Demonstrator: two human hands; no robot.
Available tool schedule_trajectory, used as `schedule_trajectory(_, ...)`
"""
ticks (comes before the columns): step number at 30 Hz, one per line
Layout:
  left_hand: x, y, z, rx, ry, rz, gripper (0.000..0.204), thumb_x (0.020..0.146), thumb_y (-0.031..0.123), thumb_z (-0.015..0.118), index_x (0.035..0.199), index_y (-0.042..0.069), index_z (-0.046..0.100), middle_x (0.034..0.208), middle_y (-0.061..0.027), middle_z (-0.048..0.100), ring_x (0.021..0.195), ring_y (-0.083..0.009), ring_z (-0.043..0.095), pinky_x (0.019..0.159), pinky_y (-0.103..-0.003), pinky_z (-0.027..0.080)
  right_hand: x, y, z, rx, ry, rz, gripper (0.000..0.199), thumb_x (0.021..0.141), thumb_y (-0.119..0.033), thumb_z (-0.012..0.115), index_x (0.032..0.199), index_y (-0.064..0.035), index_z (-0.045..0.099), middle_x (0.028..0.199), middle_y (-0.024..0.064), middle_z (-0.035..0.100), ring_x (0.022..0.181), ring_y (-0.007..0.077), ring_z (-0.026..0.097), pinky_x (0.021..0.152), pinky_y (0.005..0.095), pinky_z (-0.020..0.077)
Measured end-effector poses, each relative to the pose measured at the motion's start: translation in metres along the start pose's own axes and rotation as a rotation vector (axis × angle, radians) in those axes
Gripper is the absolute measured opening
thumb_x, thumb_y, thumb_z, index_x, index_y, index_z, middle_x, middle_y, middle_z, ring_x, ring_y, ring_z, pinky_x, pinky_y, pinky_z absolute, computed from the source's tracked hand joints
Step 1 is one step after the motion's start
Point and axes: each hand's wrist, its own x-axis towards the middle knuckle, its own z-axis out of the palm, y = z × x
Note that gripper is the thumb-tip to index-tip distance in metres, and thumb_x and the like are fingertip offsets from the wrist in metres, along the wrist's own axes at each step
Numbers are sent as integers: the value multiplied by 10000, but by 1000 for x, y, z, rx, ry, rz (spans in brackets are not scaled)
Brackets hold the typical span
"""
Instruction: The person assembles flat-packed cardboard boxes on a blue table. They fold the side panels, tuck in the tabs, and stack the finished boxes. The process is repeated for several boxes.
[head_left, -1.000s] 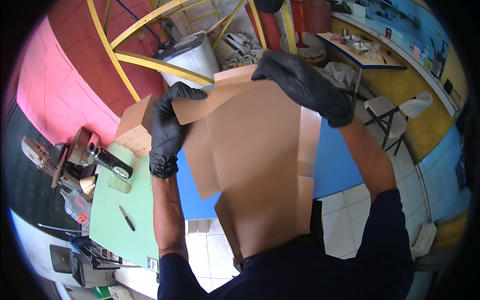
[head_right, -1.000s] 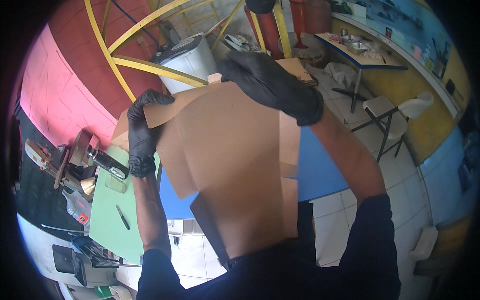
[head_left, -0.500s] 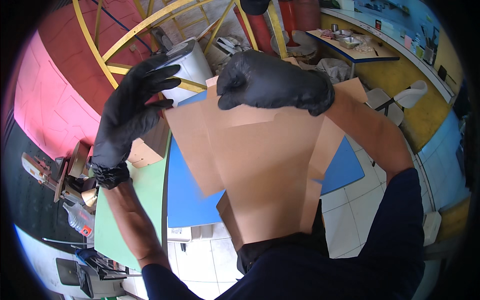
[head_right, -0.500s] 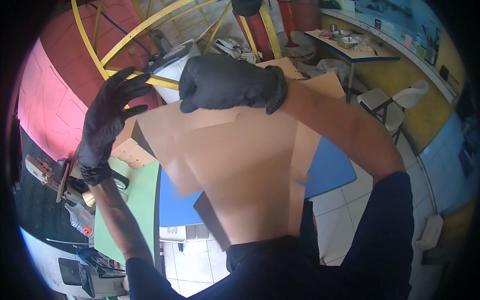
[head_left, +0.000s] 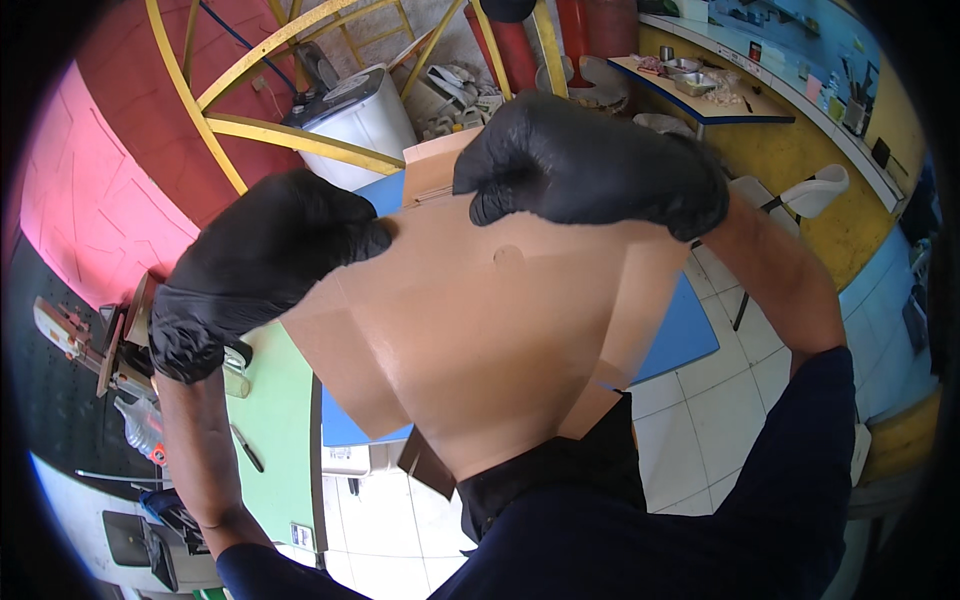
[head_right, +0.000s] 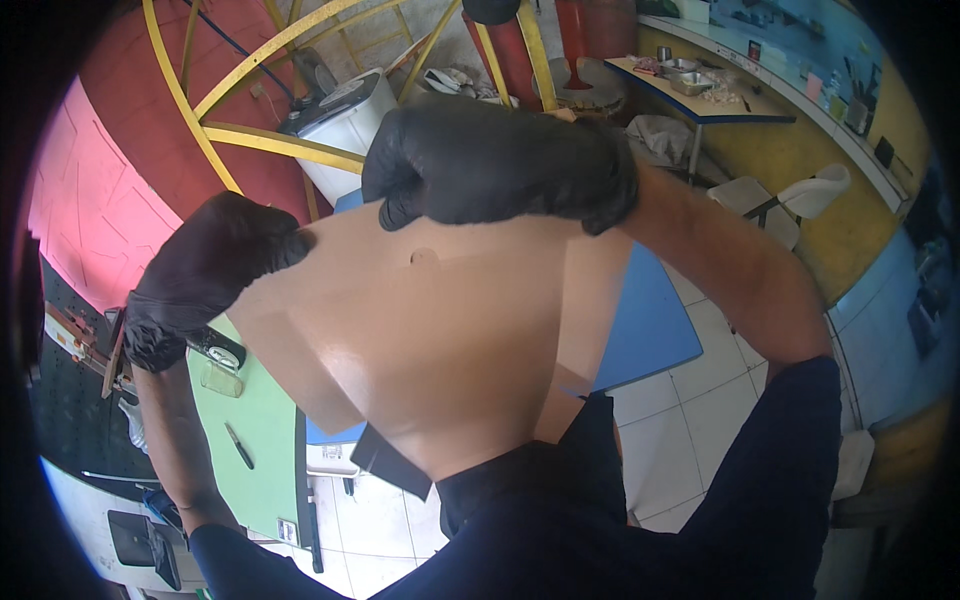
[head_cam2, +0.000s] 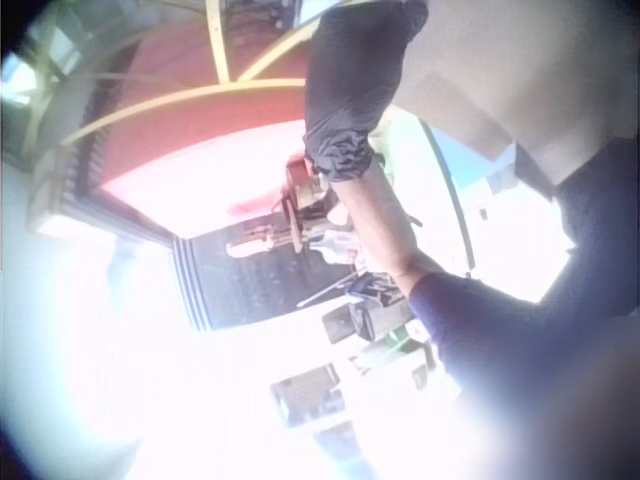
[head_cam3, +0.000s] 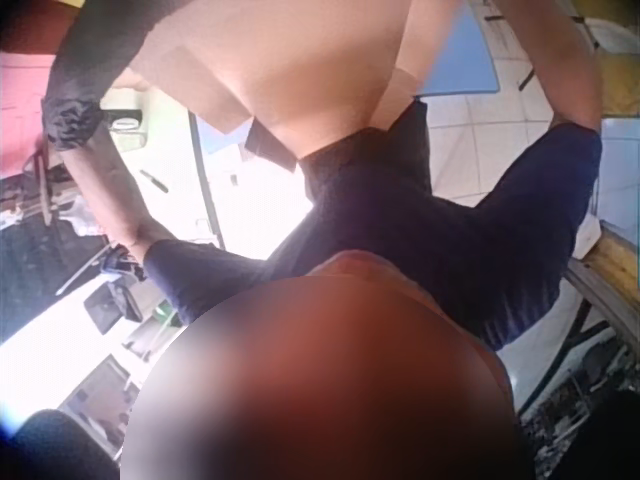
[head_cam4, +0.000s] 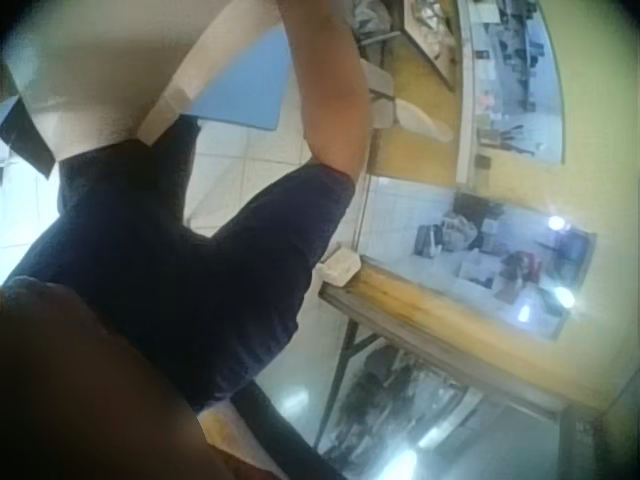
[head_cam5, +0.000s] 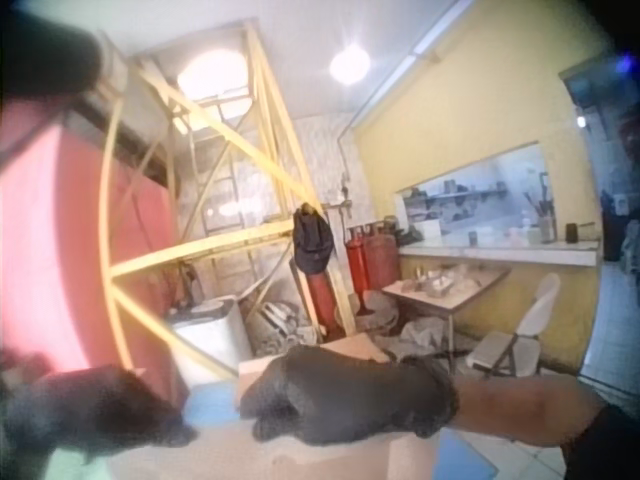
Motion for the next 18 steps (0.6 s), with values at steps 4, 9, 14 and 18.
schedule_trajectory(4, -1, -10, -15, 22, -101, -77, 412, 892, 361, 845, 1014, -25, 769, 883, -153, 724, 855, -221, 658, 805, -363, 494, -8, -2, -7, -64, -10, 37, 328, 879, -169, 774, 1097, 72, 738, 979, 222, 743, 921, 305, 726, 857, 393, 551)
schedule_trajectory(9, -10, -39, -22, -4, -58, -53, 367, 895, 324, 847, 1015, -14, 770, 958, -140, 703, 908, -216, 657, 820, -355, 489, -17, 6, -16, -77, -85, 42, 355, 848, -161, 805, 1109, 68, 731, 994, 203, 734, 918, 300, 713, 857, 396, 538)
schedule_trajectory(14, -19, -54, -16, -123, 59, -42, 367, 900, 330, 840, 972, -22, 767, 909, -125, 709, 899, -218, 668, 813, -344, 496, -23, 19, -17, -71, -36, -3, 307, 829, -95, 829, 1075, 57, 728, 944, 162, 745, 844, 227, 710, 803, 349, 551)
schedule_trajectory(18, -13, -66, -15, 35, -33, -169, 299, 924, 197, 828, 1091, -31, 732, 962, -81, 738, 854, -150, 659, 785, -308, 523, -30, 28, -22, -22, -72, 176, 397, 787, -142, 865, 1121, 14, 719, 1038, 151, 710, 967, 240, 694, 862, 369, 536)
